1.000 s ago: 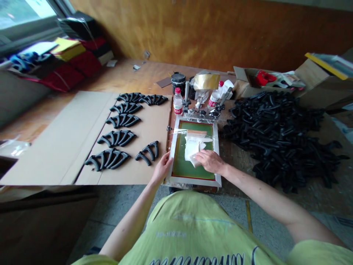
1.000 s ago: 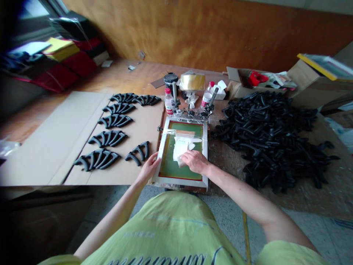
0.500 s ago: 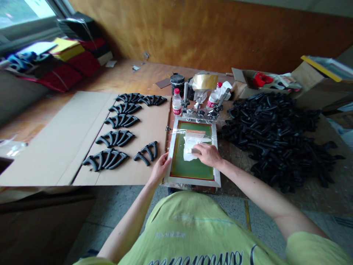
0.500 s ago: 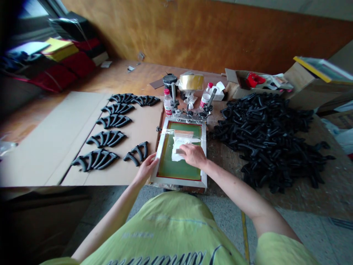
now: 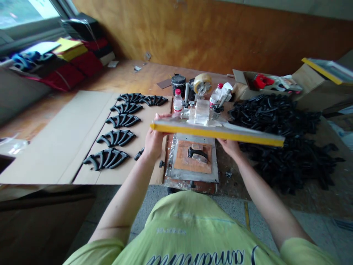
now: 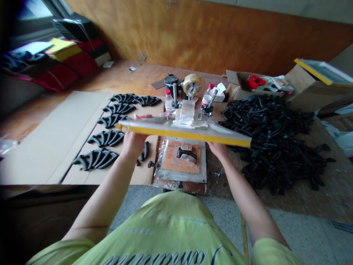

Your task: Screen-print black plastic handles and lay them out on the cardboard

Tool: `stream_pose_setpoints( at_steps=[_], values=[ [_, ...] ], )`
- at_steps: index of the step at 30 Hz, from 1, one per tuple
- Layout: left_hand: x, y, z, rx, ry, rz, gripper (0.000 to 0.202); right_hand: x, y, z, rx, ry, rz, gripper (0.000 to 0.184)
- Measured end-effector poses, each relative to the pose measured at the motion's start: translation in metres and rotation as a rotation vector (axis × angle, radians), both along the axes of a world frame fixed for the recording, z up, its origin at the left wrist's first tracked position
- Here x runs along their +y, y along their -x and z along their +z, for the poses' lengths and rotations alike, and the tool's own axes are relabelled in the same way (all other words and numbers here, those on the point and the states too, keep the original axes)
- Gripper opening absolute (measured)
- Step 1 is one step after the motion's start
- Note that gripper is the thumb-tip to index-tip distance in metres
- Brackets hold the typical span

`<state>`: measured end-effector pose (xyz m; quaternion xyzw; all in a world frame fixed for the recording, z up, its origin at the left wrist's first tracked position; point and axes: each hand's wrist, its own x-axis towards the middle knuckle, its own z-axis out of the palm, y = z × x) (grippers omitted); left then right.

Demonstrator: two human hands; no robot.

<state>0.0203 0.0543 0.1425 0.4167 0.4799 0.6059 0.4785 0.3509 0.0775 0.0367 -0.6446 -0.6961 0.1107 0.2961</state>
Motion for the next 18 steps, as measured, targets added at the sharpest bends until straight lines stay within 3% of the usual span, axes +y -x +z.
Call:
stream_pose_setpoints(
  at_steps=[3,6,8,10,11,13,15,18],
  values=[
    [0.026,-0.008,0.019,-0.028,-0.066,-0.035,0.053,-0.031,0.036,-0.036,-0.21,0.088,0.138,0.034],
    [0.021,-0.015,0.014,-0.072,-0.07,0.013,0.052,-0.046,0.068,-0.044,-0.424,0.184,0.178,0.024],
    [-0.002,-0.021,-0.005,-0.078,0.026,-0.025,0.053,-0.049,0.079,-0.037,-0.445,0.291,0.142,0.022],
    [-0.036,-0.03,-0.032,-0.055,0.266,-0.217,0.059,-0.053,0.088,-0.026,-0.392,0.37,0.087,0.024],
    [-0.054,-0.035,-0.047,-0.046,0.425,-0.356,0.062,-0.057,0.094,-0.021,-0.358,0.368,0.066,0.025],
    [-0.085,-0.046,-0.073,-0.099,0.613,-0.443,0.064,-0.07,0.11,-0.014,-0.306,0.271,0.087,0.026],
    [-0.105,-0.052,-0.092,-0.193,0.655,-0.373,0.058,-0.088,0.131,-0.012,-0.275,0.13,0.212,0.022],
    [-0.111,-0.04,-0.11,-0.203,0.625,-0.185,0.05,-0.114,0.156,-0.012,-0.204,0.011,0.485,0.014]
  ],
)
